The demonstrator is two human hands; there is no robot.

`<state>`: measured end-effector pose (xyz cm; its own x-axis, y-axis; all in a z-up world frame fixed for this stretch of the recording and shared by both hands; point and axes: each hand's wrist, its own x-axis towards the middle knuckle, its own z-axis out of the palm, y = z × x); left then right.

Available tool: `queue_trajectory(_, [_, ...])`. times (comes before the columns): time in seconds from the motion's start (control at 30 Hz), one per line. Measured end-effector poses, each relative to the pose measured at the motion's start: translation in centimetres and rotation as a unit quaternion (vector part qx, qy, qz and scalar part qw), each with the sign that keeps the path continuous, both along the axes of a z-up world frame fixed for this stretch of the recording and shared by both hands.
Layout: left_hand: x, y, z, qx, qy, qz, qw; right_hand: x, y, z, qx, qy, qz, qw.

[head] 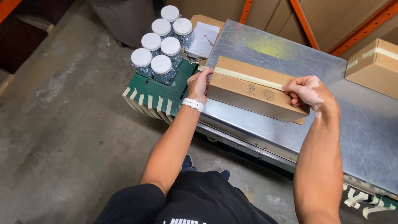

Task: The person assembles small cardboard boxes, places jars of screws inside them, and seals them with strips of tape by hand at a workstation.

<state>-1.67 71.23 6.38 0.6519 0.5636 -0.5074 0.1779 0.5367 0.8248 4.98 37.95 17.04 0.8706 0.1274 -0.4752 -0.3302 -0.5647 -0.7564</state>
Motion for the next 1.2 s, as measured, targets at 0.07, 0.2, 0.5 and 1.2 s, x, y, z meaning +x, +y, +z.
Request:
queue_trajectory(0.07, [-0.1, 0.5, 0.4, 0.004, 0.029, -0.041, 0.999, -0.3, 0.4, 0.8, -0.011, 0.003, -0.002, 1.000])
queue_trajectory(0.2, [-0.3, 1.5, -1.0, 0.108, 0.058, -0.081, 0.989, -0.6, 1.2, 1.8, -0.034, 0.012, -0.003, 0.999])
queue_trajectory(0.5, [2.8, 0.3, 0.6, 0.603, 0.109, -0.178, 0.770, 0.0, 0.7, 1.0, -0.027, 0.010, 0.021, 0.999])
queue_trajectory(1.2, [2.8, -0.3, -1.8, 0.624, 0.102, -0.158, 0.758, -0.3, -12.1, -5.1, 0.107, -0.122, -0.066, 0.985])
